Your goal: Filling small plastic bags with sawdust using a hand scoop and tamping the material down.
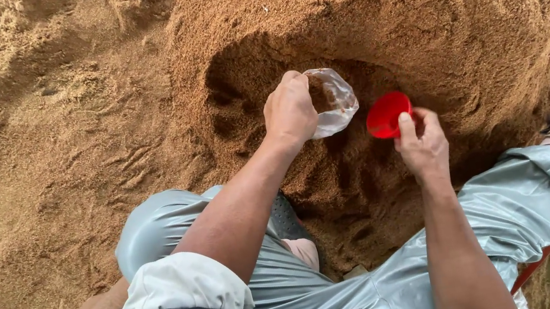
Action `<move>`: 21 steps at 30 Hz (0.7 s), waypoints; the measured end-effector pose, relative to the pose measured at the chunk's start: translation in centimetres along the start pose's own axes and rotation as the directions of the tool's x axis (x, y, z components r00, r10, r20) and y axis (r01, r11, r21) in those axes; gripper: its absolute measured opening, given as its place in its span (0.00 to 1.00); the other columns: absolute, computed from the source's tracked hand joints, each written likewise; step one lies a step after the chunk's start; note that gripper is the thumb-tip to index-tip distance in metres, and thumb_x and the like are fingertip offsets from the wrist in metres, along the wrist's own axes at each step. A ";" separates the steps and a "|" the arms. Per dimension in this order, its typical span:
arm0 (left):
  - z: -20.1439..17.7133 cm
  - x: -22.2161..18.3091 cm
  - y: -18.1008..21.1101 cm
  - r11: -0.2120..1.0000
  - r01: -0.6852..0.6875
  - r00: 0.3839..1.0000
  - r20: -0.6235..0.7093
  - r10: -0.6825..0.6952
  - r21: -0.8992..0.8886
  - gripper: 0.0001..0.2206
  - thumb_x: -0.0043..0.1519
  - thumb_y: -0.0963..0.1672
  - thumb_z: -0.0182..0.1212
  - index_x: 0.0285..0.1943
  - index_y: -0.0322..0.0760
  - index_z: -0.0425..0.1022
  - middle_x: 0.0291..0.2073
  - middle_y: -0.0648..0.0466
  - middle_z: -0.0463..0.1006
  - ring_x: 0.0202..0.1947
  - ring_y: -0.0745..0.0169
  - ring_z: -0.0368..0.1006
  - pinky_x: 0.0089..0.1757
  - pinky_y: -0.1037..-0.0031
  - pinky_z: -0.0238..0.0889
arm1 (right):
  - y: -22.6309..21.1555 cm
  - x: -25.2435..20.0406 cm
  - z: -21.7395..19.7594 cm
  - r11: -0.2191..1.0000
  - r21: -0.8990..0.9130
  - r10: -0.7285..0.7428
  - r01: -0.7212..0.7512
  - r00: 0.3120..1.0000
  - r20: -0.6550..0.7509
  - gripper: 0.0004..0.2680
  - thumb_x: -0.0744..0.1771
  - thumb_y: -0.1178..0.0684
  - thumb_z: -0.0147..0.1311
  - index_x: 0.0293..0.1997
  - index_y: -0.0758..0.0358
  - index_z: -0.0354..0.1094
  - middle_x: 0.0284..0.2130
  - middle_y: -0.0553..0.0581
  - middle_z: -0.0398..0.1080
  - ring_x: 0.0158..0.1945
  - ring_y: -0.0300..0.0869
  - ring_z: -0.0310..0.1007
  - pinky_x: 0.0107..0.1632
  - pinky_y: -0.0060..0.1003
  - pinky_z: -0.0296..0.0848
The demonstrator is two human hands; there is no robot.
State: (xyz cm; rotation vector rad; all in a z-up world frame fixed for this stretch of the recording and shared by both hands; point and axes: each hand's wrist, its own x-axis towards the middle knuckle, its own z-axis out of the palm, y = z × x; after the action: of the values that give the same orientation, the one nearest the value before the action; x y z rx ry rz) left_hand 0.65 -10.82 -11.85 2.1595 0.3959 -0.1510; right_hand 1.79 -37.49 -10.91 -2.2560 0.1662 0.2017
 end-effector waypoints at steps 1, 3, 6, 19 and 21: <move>-0.2 -0.1 0.4 1.000 -0.008 1.000 -0.002 0.008 0.011 0.13 0.56 0.37 0.49 0.47 0.32 0.76 0.50 0.48 0.77 0.44 0.30 0.77 0.44 0.43 0.72 | 1.0 0.2 -0.5 0.976 -0.139 0.179 -0.167 0.981 0.075 0.18 0.73 0.40 0.50 0.65 0.63 0.61 0.46 0.74 0.68 0.40 0.59 0.78 0.39 0.52 0.83; 0.2 0.1 0.0 1.000 -0.016 1.000 -0.003 0.016 0.024 0.13 0.56 0.38 0.50 0.47 0.33 0.76 0.50 0.49 0.76 0.45 0.30 0.77 0.44 0.43 0.72 | 3.1 0.3 -0.6 0.906 -0.285 0.359 -0.314 0.925 0.123 0.20 0.73 0.37 0.48 0.66 0.64 0.60 0.42 0.75 0.70 0.35 0.57 0.79 0.36 0.51 0.83; 1.5 0.9 -1.4 0.999 -0.006 1.000 -0.003 0.006 0.032 0.12 0.57 0.38 0.48 0.46 0.33 0.76 0.50 0.50 0.76 0.44 0.31 0.77 0.44 0.44 0.72 | 6.3 0.5 0.5 0.870 -0.293 0.452 -0.396 0.879 0.155 0.24 0.69 0.35 0.52 0.58 0.72 0.68 0.35 0.80 0.73 0.27 0.59 0.79 0.28 0.49 0.83; 1.3 0.8 -1.6 0.997 -0.001 0.998 0.057 -0.004 0.083 0.13 0.52 0.36 0.49 0.43 0.32 0.76 0.51 0.49 0.76 0.42 0.29 0.78 0.43 0.45 0.74 | 4.8 2.8 6.9 0.846 0.277 0.431 -0.456 0.890 0.147 0.25 0.72 0.43 0.41 0.63 0.87 0.52 0.52 0.90 0.59 0.44 0.68 0.77 0.47 0.57 0.82; 1.3 0.6 -1.5 0.997 -0.004 0.998 0.066 -0.001 0.080 0.14 0.51 0.35 0.49 0.43 0.32 0.76 0.51 0.49 0.76 0.43 0.29 0.78 0.43 0.45 0.74 | 4.6 1.7 6.9 0.839 0.333 0.408 -0.430 0.903 0.136 0.24 0.72 0.43 0.41 0.63 0.87 0.51 0.54 0.91 0.57 0.46 0.69 0.76 0.49 0.59 0.81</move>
State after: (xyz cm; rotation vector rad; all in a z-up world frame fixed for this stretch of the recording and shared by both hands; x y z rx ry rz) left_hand 0.79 -10.89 -13.91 2.2275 0.3556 -0.2409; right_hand 2.02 -35.19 -19.07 -1.8230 0.6208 0.4357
